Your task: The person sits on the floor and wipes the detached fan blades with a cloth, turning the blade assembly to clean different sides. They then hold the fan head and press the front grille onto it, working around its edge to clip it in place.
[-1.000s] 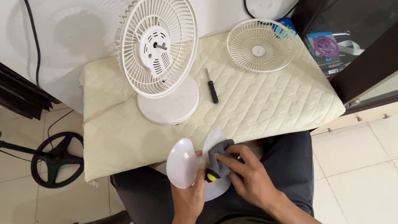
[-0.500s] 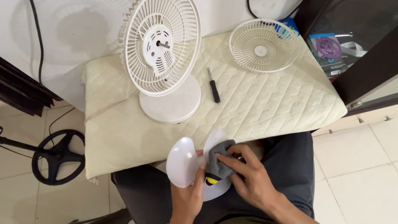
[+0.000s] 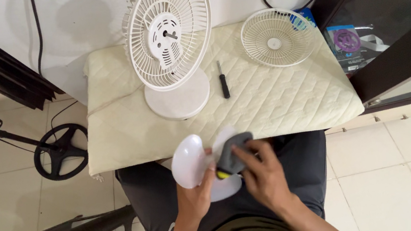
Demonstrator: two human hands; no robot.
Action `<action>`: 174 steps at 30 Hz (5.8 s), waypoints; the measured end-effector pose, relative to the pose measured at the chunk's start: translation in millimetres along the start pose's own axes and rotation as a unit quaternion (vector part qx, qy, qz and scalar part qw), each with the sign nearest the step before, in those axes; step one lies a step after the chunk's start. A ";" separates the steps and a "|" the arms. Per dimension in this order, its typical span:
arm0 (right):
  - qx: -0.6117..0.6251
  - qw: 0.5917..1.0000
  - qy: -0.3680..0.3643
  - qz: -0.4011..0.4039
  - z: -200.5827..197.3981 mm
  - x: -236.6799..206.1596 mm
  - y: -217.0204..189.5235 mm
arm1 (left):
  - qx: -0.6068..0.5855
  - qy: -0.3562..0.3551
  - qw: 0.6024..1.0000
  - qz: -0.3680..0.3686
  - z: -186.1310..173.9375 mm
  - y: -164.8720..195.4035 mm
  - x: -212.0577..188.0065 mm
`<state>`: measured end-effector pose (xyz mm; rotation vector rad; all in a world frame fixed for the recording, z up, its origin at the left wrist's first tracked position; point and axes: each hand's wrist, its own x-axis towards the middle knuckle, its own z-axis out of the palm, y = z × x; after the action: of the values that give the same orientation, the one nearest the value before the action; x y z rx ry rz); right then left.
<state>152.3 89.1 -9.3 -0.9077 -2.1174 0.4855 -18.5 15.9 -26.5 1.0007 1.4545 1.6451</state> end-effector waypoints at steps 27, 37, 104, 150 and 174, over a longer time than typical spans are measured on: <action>-0.031 0.999 0.016 -0.015 -17.2 21.4 -6.1 | 0.029 -0.091 0.990 -0.100 -12.7 4.4 -5.5; -0.054 0.997 -0.004 -0.054 -15.3 7.3 -12.0 | 0.054 -0.119 0.990 -0.048 -8.4 9.3 -4.3; 0.187 0.969 -0.114 0.114 -52.3 2.6 34.0 | -0.335 -0.259 0.872 -0.245 -28.2 -24.8 -1.1; -0.002 1.000 -0.004 0.016 -5.7 -15.7 4.4 | 0.125 -0.070 0.989 -0.045 -1.7 10.6 -5.4; -0.063 0.997 -0.042 -0.030 -5.7 -21.8 -4.0 | 0.033 0.008 0.999 -0.011 -3.0 9.7 -4.4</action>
<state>164.7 70.5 -14.2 -0.9061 -2.2662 0.3691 -19.4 9.5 -17.5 1.0069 1.5341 1.6007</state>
